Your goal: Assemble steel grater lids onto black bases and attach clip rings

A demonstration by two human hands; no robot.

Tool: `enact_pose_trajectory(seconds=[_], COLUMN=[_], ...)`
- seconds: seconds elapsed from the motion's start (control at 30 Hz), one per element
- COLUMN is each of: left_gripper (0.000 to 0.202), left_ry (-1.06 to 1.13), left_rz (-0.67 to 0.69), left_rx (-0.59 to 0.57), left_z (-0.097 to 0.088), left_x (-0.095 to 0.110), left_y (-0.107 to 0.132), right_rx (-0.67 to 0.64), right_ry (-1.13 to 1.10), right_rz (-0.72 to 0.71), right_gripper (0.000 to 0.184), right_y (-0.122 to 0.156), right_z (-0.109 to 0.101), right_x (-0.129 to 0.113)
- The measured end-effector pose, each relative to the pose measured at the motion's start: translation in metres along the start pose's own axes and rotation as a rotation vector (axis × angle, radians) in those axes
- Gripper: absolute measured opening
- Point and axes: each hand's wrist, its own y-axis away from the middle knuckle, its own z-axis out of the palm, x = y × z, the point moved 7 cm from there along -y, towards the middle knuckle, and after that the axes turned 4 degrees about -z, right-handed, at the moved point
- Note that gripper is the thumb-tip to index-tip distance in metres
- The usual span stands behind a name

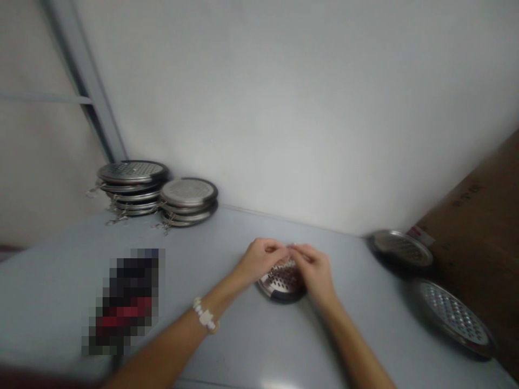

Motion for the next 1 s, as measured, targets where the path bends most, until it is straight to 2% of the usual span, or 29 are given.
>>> enact_pose_trajectory(seconds=[0.2,0.4,0.53,0.77,1.0], left_gripper=[0.023,0.025,0.019,0.02,0.024], left_ry=[-0.007,-0.079,-0.093,-0.07,-0.105], left_rz=[-0.01,0.027,0.036,0.036,0.054], left_rx=[-0.025,-0.026,0.002,-0.039,-0.051], left_z=[0.003,-0.003,-0.008,0.0,0.001], left_x=[0.001,0.003,0.005,0.001,0.004], left_y=[0.0,0.001,0.001,0.003,0.003], right_rx=[-0.061,-0.026,-0.028,-0.084,-0.08], right_ry=[0.005,0.064,0.089,0.077,0.083], right_rz=[0.001,-0.083,-0.114,-0.104,-0.144], right_gripper=[0.021,0.021,0.02,0.02,0.02], right_y=[-0.001,0.001,0.001,-0.001,0.001], right_z=[0.004,0.001,0.0,0.002,0.002], right_x=[0.007,0.004,0.001,0.002,-0.005])
